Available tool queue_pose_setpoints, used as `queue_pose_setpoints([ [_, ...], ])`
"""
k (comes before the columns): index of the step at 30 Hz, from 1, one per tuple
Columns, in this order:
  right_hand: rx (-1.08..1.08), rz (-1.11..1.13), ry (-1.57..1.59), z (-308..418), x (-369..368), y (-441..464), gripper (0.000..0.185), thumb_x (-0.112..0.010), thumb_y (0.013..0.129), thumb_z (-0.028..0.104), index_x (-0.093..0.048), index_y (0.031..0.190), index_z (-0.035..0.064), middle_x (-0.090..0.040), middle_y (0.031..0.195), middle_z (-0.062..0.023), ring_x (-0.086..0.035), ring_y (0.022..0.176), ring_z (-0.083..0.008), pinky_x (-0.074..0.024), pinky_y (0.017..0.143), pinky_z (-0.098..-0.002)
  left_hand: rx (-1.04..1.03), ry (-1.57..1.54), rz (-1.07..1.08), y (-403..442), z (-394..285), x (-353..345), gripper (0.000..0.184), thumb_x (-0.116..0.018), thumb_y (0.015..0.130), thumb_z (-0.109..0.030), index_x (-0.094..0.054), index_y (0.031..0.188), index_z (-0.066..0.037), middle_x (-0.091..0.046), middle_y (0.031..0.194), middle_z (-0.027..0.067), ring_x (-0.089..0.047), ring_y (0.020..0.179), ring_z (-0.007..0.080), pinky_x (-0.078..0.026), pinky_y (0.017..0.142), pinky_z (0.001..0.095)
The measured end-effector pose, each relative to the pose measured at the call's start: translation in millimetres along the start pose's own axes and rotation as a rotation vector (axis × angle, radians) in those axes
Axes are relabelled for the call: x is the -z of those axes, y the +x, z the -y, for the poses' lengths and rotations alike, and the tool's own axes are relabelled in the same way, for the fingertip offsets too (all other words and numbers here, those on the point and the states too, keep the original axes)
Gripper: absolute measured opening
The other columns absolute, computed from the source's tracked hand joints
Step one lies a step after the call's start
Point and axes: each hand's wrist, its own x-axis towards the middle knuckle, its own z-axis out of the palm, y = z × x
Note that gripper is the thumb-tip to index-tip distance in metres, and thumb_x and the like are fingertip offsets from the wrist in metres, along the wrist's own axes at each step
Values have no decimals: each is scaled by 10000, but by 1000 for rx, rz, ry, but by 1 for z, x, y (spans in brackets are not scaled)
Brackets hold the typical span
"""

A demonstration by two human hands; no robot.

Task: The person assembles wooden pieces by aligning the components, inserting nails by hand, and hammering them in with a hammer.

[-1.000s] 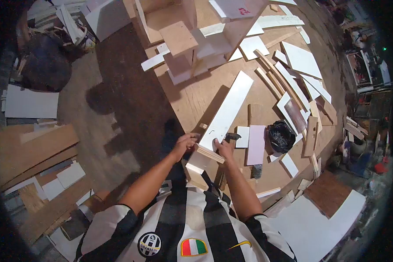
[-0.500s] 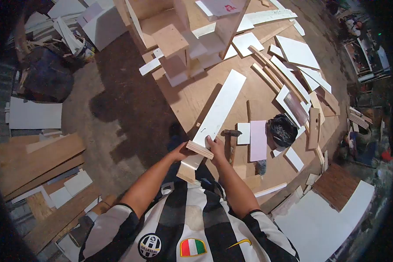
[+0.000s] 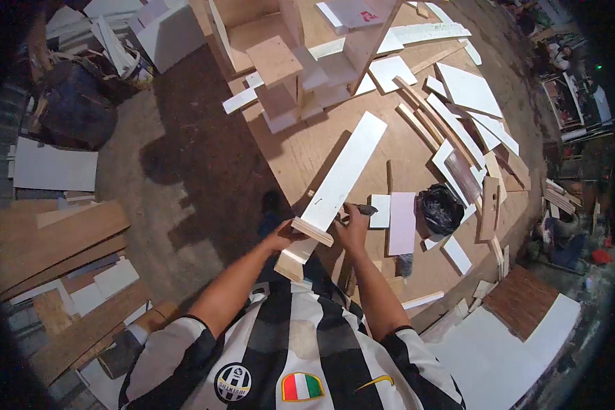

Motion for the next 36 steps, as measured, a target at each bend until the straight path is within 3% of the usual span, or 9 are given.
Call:
queue_pose_setpoints([
  [2,-8,14,1,-25,-22,12,498,-715,754,32,-615,1242,55,-677,1108,-190,-637,963,-378,-506,878,-454,32,409,-107,11,15,5,486,-816,819,-149,-601,1247,-68,-643,1231,88,-588,1112,190,-479,960,353],
  [6,-31,30,190,-29,-34,26,427,-683,741,-11,-648,1165,31,-687,1083,-208,-641,987,-400,-496,889,-444,136,536,-115,6,-12,-10,459,-808,823,-129,-602,1229,-68,-654,1209,75,-598,1085,195,-480,960,351],
  [11,-118,55,173,-16,-23,18,397,-700,770,43,-635,1162,28,-678,1078,-196,-628,1022,-395,-497,890,-438,27,396,-189,1,-13,-17,422,-800,820,-88,-599,1190,-61,-658,1189,71,-593,1104,199,-479,971,356],
  [14,85,-118,-99,-12,2,-8,404,-756,776,133,-624,1146,41,-655,1071,-173,-604,1067,-382,-496,874,-449,26,502,-134,4,-9,-13,450,-784,834,-73,-571,1229,-55,-644,1216,73,-571,1152,196,-465,993,356],
  [19,-315,-207,-471,-38,15,-57,460,-752,834,364,-568,1080,23,-622,1020,-205,-615,925,-399,-492,779,-482,104,325,-205,1,-1,-14,554,-766,855,-84,-493,1336,-65,-591,1313,80,-528,1222,196,-426,1044,347],
  [22,-499,-25,-329,-33,21,-59,420,-695,881,374,-554,1041,12,-636,948,-237,-620,897,-432,-484,771,-511,60,169,-200,6,21,-6,600,-744,858,-55,-456,1384,-75,-568,1342,76,-501,1256,193,-400,1071,347],
  [25,-416,-49,-304,-49,24,-60,493,-655,901,384,-509,1226,42,-652,1006,-243,-635,943,-438,-485,817,-527,19,64,-177,10,48,15,643,-704,843,20,-429,1415,-84,-551,1363,67,-480,1283,186,-386,1092,353],
  [28,-383,-27,-44,-52,40,-56,496,-673,893,352,-507,1223,20,-649,1019,-251,-628,964,-443,-480,822,-522,-41,50,-110,14,63,24,714,-657,818,91,-388,1454,-93,-526,1395,60,-472,1297,182,-385,1107,360],
  [36,-358,-68,-33,-47,56,-34,574,-745,831,256,-489,1269,-11,-627,1094,-256,-623,999,-423,-480,869,-497,21,-37,-211,13,78,24,700,-628,858,77,-371,1485,-97,-522,1402,47,-501,1268,193,-403,1104,374],
])
